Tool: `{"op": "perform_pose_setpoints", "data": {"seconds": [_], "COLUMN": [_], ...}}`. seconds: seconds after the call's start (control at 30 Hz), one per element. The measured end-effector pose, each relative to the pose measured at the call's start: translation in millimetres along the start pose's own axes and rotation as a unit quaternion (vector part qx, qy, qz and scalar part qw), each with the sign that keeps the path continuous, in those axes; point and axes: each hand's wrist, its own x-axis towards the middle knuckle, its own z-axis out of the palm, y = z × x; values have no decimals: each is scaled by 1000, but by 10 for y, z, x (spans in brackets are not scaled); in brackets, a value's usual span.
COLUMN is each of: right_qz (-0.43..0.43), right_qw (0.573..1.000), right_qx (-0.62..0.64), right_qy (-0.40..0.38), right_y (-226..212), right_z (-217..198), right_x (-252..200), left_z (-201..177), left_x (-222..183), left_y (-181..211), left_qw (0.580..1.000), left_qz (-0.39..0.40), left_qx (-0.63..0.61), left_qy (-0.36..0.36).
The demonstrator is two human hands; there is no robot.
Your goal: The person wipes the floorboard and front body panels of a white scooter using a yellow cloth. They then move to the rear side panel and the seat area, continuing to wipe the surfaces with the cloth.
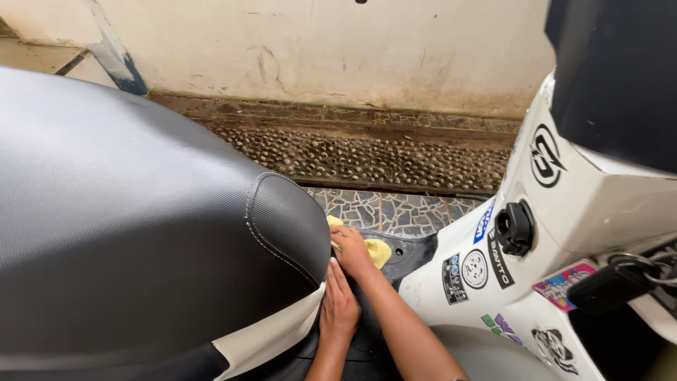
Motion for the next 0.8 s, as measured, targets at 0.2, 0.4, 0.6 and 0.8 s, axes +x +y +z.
{"op": "perform_pose_setpoints", "data": {"seconds": [0.2,0.4,0.6,0.8], "right_qz": [148,46,376,91], "right_qw": [971,944,787,950], "right_qx": [-187,-322,-482,-294], "right_qy": [-19,-64,-83,-59], "right_y": [332,575,1052,-35], "right_z": [282,138,286,-124], "right_x": [-95,-254,-542,-446], "left_z": [113,-25,-21,14], "left_x": [25,36,48,43], "left_y": [-20,13,22,1], "left_qw": [999,999,999,1000], "left_qz": [12,15,11,2], "left_qx": [-27,-32,-35,13], "left_qy": [27,8,27,25]}}
